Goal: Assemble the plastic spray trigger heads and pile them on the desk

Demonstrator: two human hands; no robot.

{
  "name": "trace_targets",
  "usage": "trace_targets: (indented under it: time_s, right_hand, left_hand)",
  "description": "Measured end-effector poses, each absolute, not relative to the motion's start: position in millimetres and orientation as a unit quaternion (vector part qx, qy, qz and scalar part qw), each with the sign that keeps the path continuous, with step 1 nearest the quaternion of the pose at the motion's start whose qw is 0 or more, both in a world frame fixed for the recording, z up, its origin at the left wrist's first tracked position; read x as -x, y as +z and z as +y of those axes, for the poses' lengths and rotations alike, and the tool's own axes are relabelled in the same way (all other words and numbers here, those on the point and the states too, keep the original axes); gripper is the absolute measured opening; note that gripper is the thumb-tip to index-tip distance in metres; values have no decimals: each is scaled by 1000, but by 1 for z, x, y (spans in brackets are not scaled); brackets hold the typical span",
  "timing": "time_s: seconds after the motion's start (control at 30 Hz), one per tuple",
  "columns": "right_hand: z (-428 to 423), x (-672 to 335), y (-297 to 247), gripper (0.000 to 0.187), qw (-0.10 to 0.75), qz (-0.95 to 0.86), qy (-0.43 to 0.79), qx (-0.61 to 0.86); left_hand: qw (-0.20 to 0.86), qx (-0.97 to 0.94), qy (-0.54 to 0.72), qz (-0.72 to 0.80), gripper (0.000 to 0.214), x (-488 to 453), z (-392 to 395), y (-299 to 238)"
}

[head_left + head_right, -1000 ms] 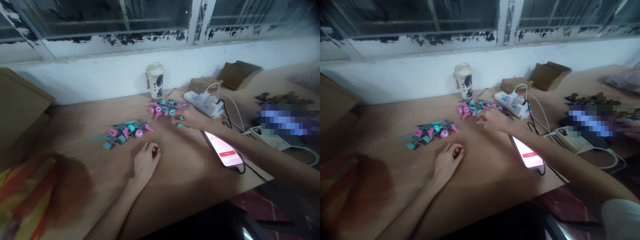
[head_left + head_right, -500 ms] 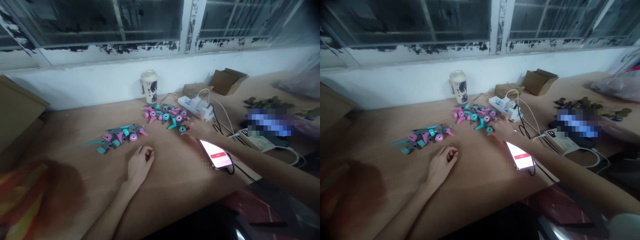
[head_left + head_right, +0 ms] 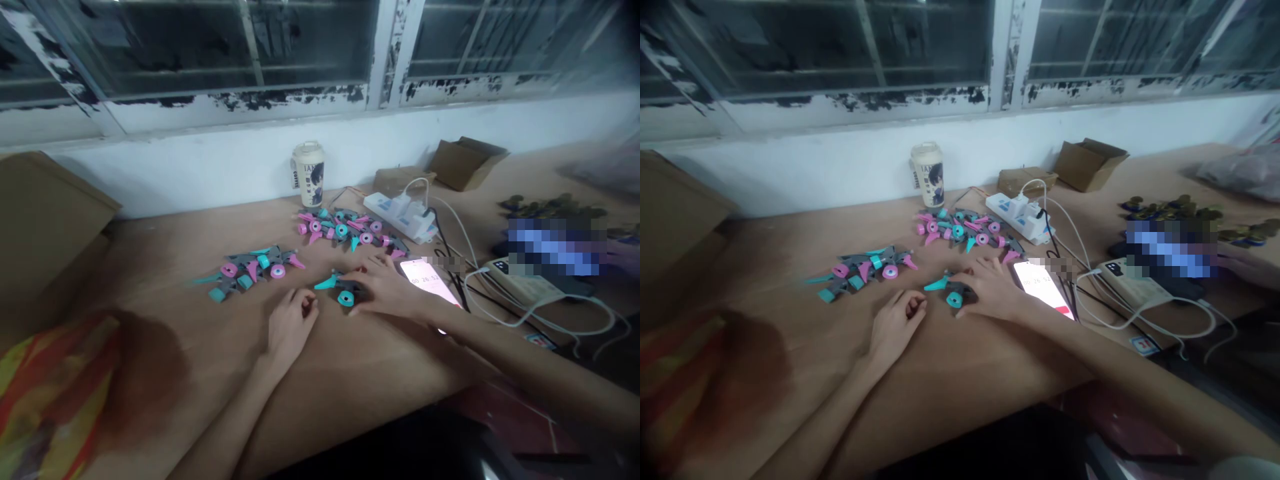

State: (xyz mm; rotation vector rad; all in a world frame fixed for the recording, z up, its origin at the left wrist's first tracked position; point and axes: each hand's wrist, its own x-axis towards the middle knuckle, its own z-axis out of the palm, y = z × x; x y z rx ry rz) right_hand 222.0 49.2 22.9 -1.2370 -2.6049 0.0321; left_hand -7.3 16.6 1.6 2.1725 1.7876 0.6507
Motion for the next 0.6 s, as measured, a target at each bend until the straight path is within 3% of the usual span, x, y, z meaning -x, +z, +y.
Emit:
trace_targets:
  time_s: [0.07,0.27,0.43,0.6]
  right_hand:
    - [48,-222,19,64,127,-910,6,393]
    - [51,-202,9,34,201,-894,-26,400]
    - [56,-163,-1,34,355,-813,-4,462]
    - [63,-148,-12,34,405,-780,23,477]
  left_hand:
    - [129,-747,225,613,10,7,16,1]
    - [145,-752,273,582,10,10,17,1]
    - [152,-720,365,570,22,23,27,0]
    - [62,-715,397,572,15,33,33,-1]
